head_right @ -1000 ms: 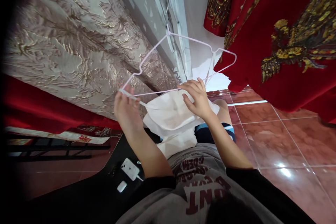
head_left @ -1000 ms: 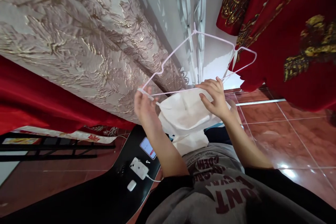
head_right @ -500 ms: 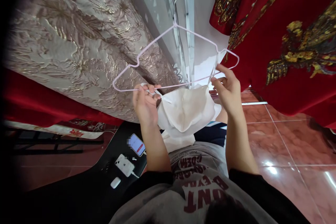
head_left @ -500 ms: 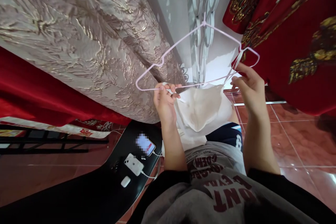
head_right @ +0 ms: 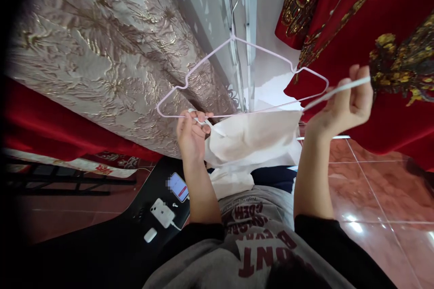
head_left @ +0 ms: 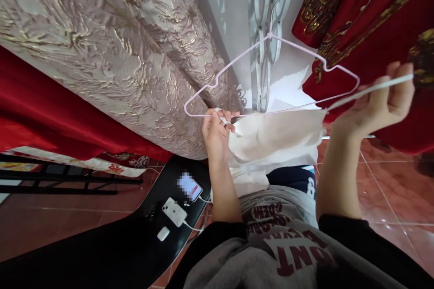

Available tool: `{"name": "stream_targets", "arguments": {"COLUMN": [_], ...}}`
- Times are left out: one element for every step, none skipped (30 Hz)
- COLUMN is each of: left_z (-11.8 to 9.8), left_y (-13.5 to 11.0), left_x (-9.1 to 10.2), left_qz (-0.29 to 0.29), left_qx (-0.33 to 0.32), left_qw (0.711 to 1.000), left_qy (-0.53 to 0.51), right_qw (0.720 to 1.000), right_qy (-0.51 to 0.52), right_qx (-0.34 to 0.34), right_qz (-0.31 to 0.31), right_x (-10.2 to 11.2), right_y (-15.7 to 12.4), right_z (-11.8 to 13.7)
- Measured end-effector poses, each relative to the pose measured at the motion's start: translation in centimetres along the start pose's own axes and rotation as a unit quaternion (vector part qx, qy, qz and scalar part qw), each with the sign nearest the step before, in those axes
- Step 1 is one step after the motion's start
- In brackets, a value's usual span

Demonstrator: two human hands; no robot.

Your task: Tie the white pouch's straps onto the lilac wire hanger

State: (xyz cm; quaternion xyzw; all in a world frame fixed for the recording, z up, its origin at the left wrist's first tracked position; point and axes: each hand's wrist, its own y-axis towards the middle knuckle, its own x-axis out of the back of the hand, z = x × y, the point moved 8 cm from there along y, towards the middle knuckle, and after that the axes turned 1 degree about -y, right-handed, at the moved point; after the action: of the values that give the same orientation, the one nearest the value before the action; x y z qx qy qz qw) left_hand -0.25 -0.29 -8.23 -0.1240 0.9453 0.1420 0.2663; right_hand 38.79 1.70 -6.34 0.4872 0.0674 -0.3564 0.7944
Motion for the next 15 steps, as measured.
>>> {"name": "stream_targets", "arguments": {"left_z": [0.2, 0.5, 0.9, 1.3, 1.7, 2.0, 2.2, 2.2, 2.2, 2.2, 2.3, 2.2, 2.0, 1.6, 0.9], "left_y": [0.0, 0.0, -0.1, -0.2, -0.3, -0.4, -0.6, -0.7, -0.8, -0.8, -0.8, -0.7, -0.6, -0.4, -0.2], "left_x": [-0.1, -0.2, -0.3, -0.5, -0.7, -0.9, -0.9, -0.9, -0.8, -0.5, -0.1, 0.6, 1.4, 2.5, 3.7], "left_qz": [0.003, 0.006, 0.009, 0.011, 0.012, 0.012, 0.01, 0.005, -0.001, -0.005, -0.01, -0.018, -0.031, -0.051, -0.082], "left_qx": [0.003, 0.01, 0.018, 0.027, 0.035, 0.039, 0.038, 0.034, 0.029, 0.028, 0.031, 0.033, 0.029, 0.015, -0.014], "left_qw": [1.0, 1.0, 1.0, 1.0, 0.999, 0.999, 0.999, 0.999, 0.999, 0.999, 0.999, 0.998, 0.998, 0.997, 0.995], "left_qy": [-0.004, -0.006, -0.007, -0.007, -0.006, -0.003, 0.001, 0.006, 0.014, 0.024, 0.033, 0.042, 0.049, 0.056, 0.064], "right_qw": [1.0, 0.999, 0.998, 0.993, 0.982, 0.961, 0.936, 0.911, 0.893, 0.884, 0.882, 0.886, 0.893, 0.899, 0.904], "right_qy": [-0.016, -0.04, -0.062, -0.083, -0.099, -0.117, -0.133, -0.145, -0.156, -0.162, -0.163, -0.161, -0.158, -0.153, -0.148], "right_qx": [0.011, 0.01, 0.0, -0.025, -0.054, -0.07, -0.077, -0.076, -0.068, -0.059, -0.05, -0.042, -0.035, -0.028, -0.022], "right_qz": [-0.013, -0.004, 0.019, 0.074, 0.154, 0.239, 0.316, 0.378, 0.417, 0.435, 0.439, 0.433, 0.421, 0.409, 0.4], "right_x": [0.6, 0.4, -0.3, -1.8, -3.8, -5.9, -7.8, -9.3, -10.3, -10.8, -11.0, -10.8, -10.4, -10.0, -9.6], "right_y": [-0.7, -1.4, -2.0, -2.6, -3.4, -4.3, -5.3, -6.4, -7.3, -8.1, -8.7, -9.2, -9.6, -9.9, -10.1], "right_z": [1.2, 2.5, 3.7, 4.6, 5.0, 5.4, 5.4, 5.3, 5.1, 4.8, 4.5, 4.3, 4.2, 4.3, 4.4]}}
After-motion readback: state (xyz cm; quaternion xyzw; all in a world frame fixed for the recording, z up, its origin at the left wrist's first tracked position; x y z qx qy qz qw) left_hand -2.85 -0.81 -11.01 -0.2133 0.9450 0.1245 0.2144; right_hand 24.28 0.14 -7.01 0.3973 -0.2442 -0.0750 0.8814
